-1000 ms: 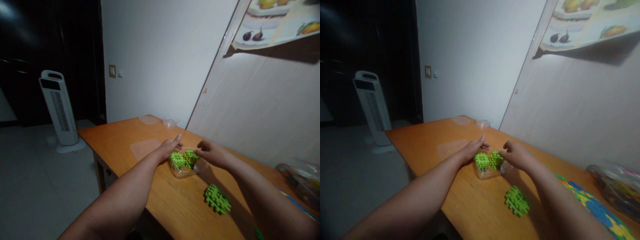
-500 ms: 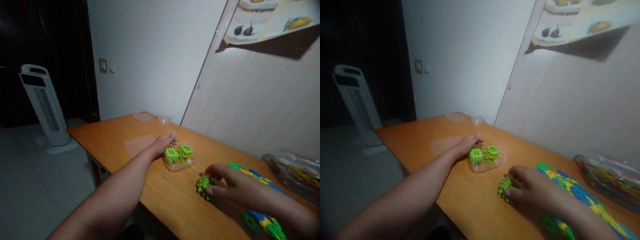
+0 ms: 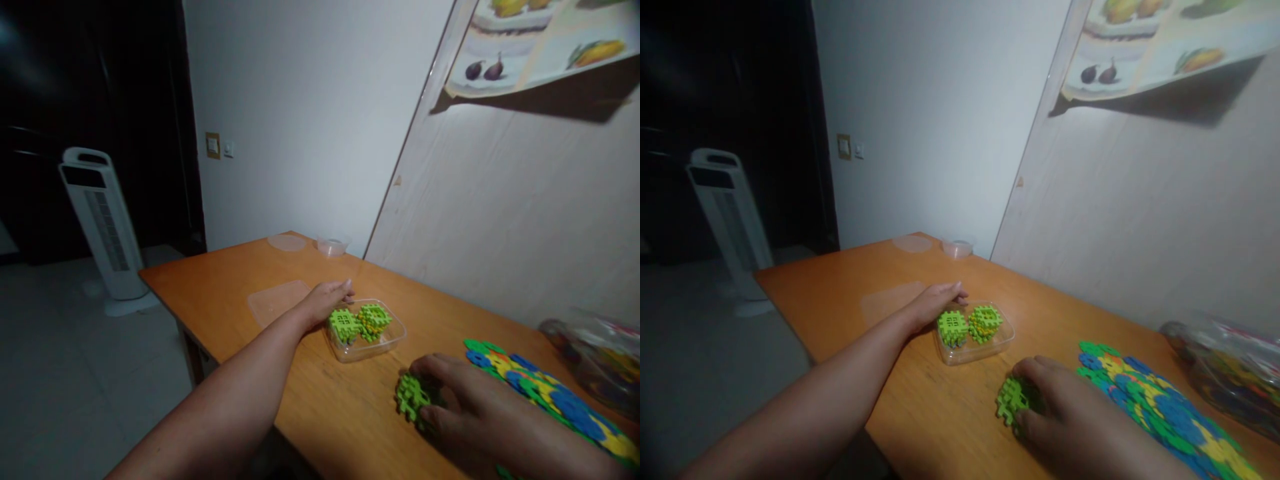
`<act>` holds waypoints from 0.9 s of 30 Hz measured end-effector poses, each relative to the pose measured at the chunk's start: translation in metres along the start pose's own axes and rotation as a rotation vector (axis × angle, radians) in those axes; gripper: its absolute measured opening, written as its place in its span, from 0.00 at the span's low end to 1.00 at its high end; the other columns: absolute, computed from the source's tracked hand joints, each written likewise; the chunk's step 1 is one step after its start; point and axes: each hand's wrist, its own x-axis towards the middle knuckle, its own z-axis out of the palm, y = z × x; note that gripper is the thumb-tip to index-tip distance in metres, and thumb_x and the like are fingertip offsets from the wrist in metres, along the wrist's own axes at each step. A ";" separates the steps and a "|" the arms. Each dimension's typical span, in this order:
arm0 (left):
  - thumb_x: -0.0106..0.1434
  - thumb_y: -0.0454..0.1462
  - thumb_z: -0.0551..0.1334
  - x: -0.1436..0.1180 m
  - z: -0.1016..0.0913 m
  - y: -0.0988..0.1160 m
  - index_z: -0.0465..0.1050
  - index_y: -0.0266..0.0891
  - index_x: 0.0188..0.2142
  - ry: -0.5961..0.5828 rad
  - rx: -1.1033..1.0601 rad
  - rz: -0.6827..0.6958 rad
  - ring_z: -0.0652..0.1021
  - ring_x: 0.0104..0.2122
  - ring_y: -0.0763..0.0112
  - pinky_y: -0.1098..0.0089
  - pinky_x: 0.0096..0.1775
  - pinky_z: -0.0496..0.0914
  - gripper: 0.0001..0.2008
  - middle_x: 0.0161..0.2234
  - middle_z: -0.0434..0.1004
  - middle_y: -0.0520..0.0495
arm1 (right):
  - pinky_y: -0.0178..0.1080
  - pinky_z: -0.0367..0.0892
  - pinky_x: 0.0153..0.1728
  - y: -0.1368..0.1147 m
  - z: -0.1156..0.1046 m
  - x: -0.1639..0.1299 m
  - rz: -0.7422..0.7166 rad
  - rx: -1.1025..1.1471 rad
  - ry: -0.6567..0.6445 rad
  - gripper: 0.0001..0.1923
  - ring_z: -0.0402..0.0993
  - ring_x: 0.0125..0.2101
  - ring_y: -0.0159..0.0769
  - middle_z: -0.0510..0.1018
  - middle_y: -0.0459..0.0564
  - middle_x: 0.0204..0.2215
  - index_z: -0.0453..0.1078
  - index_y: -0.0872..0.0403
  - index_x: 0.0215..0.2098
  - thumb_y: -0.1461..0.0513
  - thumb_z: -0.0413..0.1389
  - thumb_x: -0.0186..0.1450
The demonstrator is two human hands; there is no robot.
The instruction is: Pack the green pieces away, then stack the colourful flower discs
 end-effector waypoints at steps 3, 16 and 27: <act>0.59 0.66 0.54 -0.002 0.000 0.004 0.76 0.30 0.44 0.014 0.041 -0.008 0.77 0.39 0.61 0.62 0.44 0.68 0.40 0.39 0.78 0.38 | 0.41 0.68 0.42 0.005 -0.005 0.001 0.035 0.054 0.004 0.16 0.75 0.43 0.44 0.80 0.52 0.44 0.73 0.48 0.48 0.59 0.57 0.60; 0.60 0.68 0.49 -0.004 -0.001 0.008 0.76 0.31 0.45 0.067 0.036 -0.018 0.78 0.41 0.58 0.59 0.48 0.68 0.43 0.42 0.80 0.35 | 0.37 0.65 0.36 -0.025 -0.028 0.065 -0.175 0.154 0.051 0.12 0.73 0.38 0.38 0.78 0.49 0.40 0.71 0.52 0.45 0.60 0.56 0.63; 0.59 0.68 0.50 -0.005 0.001 0.009 0.76 0.30 0.46 0.070 0.052 -0.041 0.78 0.42 0.57 0.60 0.48 0.68 0.44 0.41 0.79 0.35 | 0.34 0.62 0.32 -0.038 -0.019 0.092 -0.291 0.160 -0.140 0.10 0.69 0.31 0.33 0.77 0.45 0.32 0.75 0.53 0.40 0.64 0.56 0.60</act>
